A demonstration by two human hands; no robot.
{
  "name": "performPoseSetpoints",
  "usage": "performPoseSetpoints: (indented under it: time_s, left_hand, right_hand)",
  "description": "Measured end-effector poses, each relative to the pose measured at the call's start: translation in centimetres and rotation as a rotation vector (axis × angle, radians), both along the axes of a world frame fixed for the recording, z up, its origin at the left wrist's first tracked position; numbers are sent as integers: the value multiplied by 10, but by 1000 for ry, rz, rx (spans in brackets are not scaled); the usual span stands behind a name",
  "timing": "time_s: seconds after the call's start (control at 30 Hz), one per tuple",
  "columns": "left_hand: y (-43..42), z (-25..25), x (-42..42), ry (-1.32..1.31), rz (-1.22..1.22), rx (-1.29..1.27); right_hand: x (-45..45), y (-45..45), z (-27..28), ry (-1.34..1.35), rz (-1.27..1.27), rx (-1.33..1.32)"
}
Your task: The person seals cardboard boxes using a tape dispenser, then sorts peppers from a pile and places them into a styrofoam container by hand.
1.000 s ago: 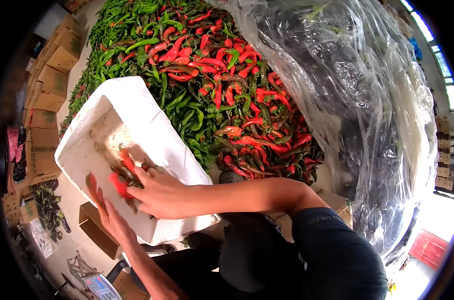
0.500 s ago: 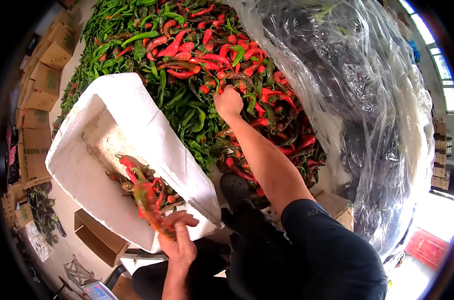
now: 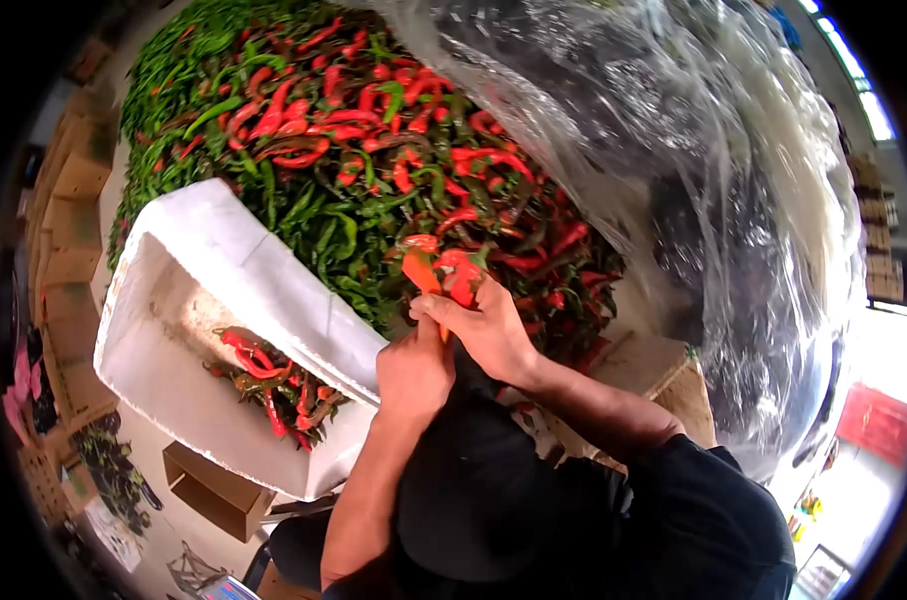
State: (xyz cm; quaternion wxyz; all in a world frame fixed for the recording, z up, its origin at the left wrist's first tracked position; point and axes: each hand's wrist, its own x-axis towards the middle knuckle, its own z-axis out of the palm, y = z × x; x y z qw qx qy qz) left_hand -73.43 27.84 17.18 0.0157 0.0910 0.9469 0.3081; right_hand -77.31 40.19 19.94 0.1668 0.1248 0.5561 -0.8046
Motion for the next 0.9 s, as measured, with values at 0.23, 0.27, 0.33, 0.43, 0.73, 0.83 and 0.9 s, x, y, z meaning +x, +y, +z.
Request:
performPoseSetpoints:
  time_s: [0.23, 0.27, 0.33, 0.43, 0.73, 0.83, 0.9]
  left_hand:
    - [6, 5, -2, -577, -273, 210]
    - [2, -14, 10, -588, -151, 327]
    - [-5, -37, 32, -772, 112, 773]
    - [-11, -50, 59, -990, 398, 1188]
    - [11, -98, 62, -998, 580, 1327]
    - [20, -123, 51, -940, 702, 1305]
    - [22, -133, 53, -930, 791, 1289]
  right_hand:
    - [55, 139, -13, -42, -182, -31]
    - [67, 177, 0, 29, 38, 566]
    - [103, 234, 45, -7, 136, 908]
    - [191, 335, 63, -200, 544, 1145]
    - [120, 252, 49, -152, 849, 1311]
    - [27, 145, -44, 457, 730, 1305]
    - [-30, 81, -112, 813, 541, 1243]
